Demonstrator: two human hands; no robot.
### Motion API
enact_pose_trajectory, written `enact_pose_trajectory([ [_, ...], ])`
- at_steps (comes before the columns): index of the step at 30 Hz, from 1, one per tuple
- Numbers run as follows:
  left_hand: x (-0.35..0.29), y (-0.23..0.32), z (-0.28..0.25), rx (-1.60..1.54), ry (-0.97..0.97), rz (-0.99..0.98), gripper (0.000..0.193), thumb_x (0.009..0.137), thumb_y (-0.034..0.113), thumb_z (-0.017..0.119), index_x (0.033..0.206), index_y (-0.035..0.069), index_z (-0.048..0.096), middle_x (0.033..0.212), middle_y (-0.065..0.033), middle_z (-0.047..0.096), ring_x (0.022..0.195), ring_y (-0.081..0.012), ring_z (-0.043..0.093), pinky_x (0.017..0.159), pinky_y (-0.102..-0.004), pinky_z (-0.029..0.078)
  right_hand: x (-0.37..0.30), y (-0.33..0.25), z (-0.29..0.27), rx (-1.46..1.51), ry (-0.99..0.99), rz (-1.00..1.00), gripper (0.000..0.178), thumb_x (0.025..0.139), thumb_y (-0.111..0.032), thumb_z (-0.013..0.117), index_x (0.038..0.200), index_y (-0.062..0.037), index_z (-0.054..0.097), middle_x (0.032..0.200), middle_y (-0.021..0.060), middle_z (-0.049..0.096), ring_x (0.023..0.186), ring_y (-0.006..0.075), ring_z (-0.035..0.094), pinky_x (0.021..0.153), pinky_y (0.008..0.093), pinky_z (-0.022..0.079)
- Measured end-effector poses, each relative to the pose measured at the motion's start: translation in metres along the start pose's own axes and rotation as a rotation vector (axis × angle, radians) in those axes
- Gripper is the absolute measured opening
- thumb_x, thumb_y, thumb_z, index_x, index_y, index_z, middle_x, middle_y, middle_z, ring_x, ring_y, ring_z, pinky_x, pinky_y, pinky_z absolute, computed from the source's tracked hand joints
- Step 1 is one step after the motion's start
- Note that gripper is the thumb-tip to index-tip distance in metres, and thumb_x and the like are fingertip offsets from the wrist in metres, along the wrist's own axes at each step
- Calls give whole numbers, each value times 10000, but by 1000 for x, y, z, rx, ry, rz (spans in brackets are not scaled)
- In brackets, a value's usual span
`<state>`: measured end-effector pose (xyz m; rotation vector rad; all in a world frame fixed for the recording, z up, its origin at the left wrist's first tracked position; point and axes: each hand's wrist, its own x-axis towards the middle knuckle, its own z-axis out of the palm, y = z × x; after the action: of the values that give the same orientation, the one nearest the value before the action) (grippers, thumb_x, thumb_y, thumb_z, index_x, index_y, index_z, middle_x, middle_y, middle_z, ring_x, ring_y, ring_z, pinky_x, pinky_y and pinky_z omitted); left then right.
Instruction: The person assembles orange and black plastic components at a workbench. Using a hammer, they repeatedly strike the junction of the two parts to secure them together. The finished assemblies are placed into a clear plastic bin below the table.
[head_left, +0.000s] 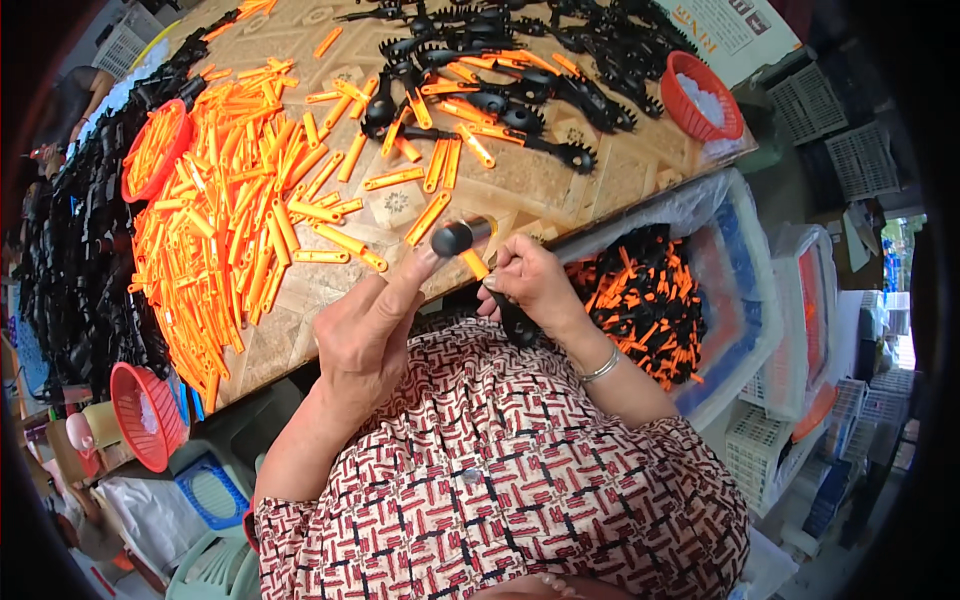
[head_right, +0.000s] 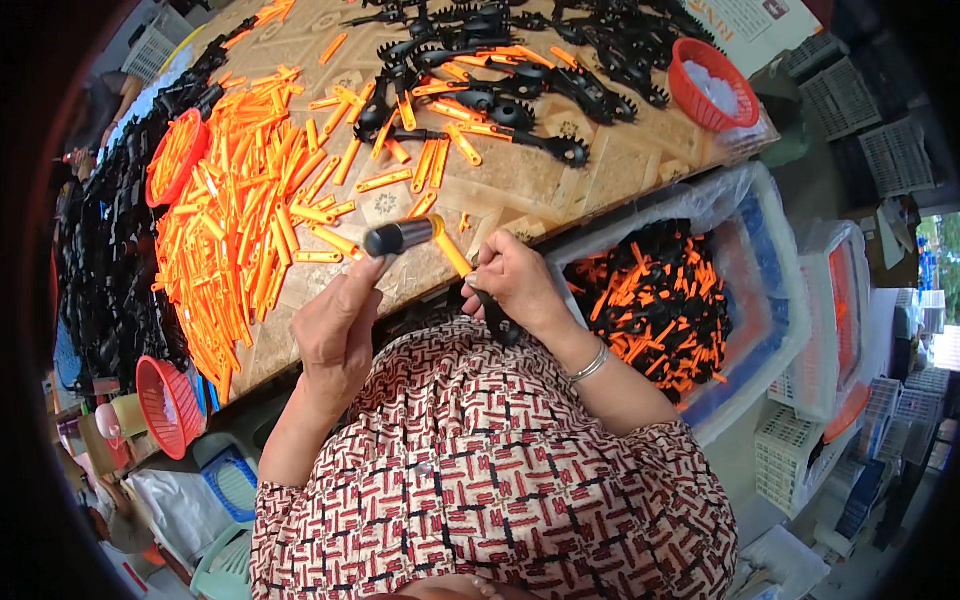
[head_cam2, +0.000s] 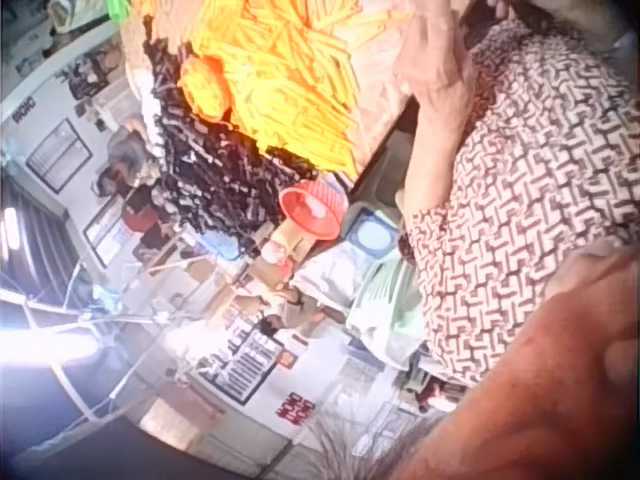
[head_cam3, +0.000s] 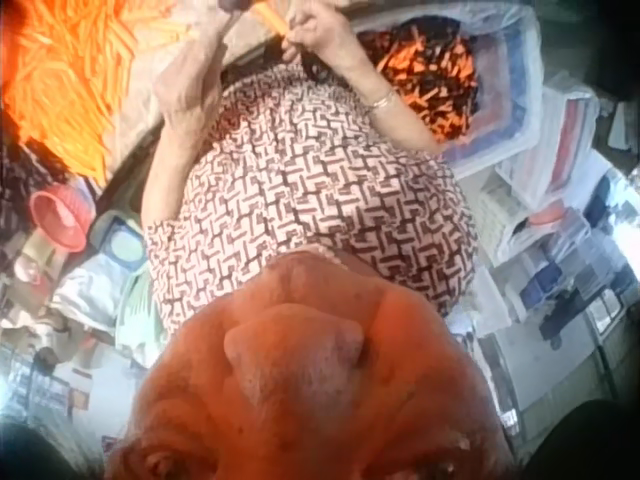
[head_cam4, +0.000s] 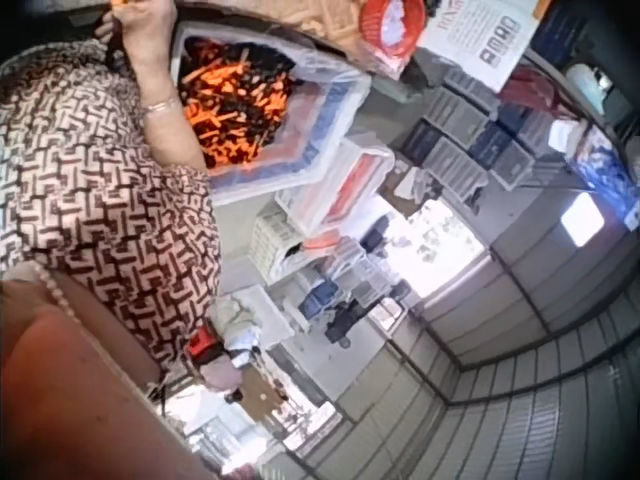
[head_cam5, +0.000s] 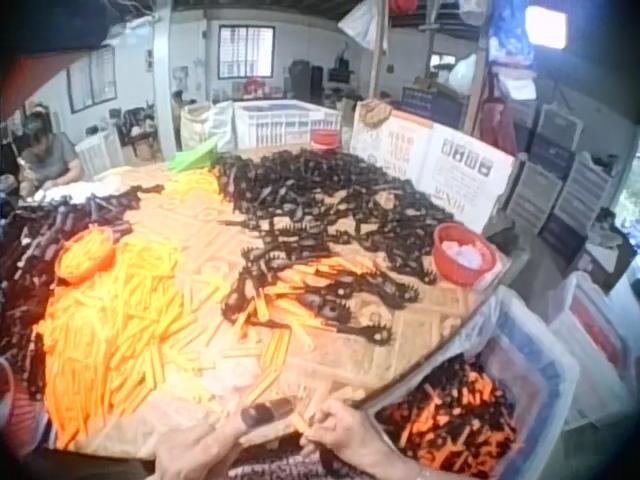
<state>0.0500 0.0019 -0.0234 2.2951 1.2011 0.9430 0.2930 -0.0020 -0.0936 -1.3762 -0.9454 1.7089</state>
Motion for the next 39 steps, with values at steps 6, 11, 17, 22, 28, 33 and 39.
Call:
enact_pose_trajectory([
  [6, -5, -26, 15, 125, -173, -193, 544, 903, -42, 646, 1386, 208, 637, 862, -119, 709, 705, -249, 706, 609, -342, 519, 5, 1, 0, -3, -11, -12, 174, 956, -21, 627, 1027, -26, 468, 809, 176, 699, 655, 242, 722, 519, 297, 576],
  [11, 2, -26, 1, -357, 58, -408, 503, 964, -25, 613, 1428, 167, 601, 723, -21, 575, 617, -73, 541, 574, -245, 428, -4, -10, -41, 79, -104, 64, 202, 930, -26, 670, 1063, -25, 519, 863, 176, 727, 712, 232, 740, 594, 296, 600],
  [17, -4, -23, 6, -856, 152, -805, 481, 1049, 189, 573, 1507, 82, 477, 714, 32, 510, 569, -38, 463, 502, -202, 375, -51, -64, -160, -1257, 329, -141, 223, 885, -178, 711, 1044, -24, 684, 914, 132, 730, 838, 294, 713, 730, 375, 535],
  [22, -6, -41, 24, -827, 109, -699, 490, 1024, 200, 618, 1482, 69, 503, 743, 39, 529, 580, -34, 465, 506, -199, 348, 5, -91, -114, -1258, 509, -679, 183, 882, -201, 694, 966, -43, 659, 913, 142, 664, 914, 350, 629, 810, 455, 490],
  [28, -4, -49, 28, -372, 89, -636, 357, 977, 187, 668, 1311, 69, 624, 693, -39, 574, 554, -141, 519, 543, -297, 433, 92, -73, -77, -1625, 576, -941, 189, 837, -220, 737, 953, -81, 681, 1033, 74, 638, 1063, 307, 552, 905, 463, 415],
  [33, 22, -50, 29, 30, 3, -415, 221, 898, 195, 714, 1069, 62, 672, 824, -185, 625, 727, -349, 641, 658, -428, 498, 76, -70, -64, -1479, 532, -908, 171, 846, -187, 723, 927, -54, 653, 946, 105, 612, 967, 303, 573, 858, 444, 436],
  [39, 66, -42, 58, 200, -108, -230, 213, 881, 216, 728, 999, 53, 657, 965, -176, 677, 890, -387, 682, 745, -483, 541, 24, -59, -50, -1024, 403, -477, 176, 901, -165, 689, 922, 3, 641, 744, 130, 637, 637, 237, 629, 597, 379, 479],
])
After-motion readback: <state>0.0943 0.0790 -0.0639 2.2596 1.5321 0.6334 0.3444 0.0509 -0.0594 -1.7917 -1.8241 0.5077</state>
